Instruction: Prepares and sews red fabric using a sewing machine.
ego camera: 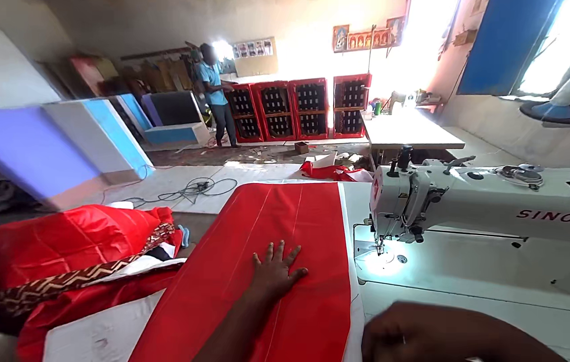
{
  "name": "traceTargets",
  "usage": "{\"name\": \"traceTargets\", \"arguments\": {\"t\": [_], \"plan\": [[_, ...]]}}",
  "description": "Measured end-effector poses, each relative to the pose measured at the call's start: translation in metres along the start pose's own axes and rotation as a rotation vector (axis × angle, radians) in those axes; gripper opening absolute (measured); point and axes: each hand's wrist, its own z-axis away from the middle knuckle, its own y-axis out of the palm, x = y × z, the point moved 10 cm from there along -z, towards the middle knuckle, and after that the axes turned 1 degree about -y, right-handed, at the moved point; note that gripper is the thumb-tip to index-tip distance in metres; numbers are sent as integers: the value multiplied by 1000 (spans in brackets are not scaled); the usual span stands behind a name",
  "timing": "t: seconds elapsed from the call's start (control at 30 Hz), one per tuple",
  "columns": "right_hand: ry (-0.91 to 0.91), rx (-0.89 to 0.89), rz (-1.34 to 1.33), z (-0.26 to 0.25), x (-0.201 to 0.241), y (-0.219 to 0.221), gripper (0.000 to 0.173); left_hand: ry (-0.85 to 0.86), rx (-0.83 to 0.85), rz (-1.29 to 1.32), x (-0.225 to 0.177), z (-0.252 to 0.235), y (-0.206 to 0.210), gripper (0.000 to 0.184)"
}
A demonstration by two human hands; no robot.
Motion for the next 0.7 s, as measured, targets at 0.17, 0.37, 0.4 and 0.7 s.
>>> {"name": "traceTargets", "arguments": {"t": [0.17,0.37,0.4,0.7], "plan": [[65,-481,397,-21,-37,-54,33,-44,-7,45,0,1,-3,80],[83,-358,538,-101,-29,-37,57,-62,-30,41,1,0,-4,68],[136,-211,559,-113,-42,-16,67,-47,-54,63,3,-2,-4,60],[210,-14,594,-116,-89,33,77,98,-219,1170,55,16,-27,56]]}}
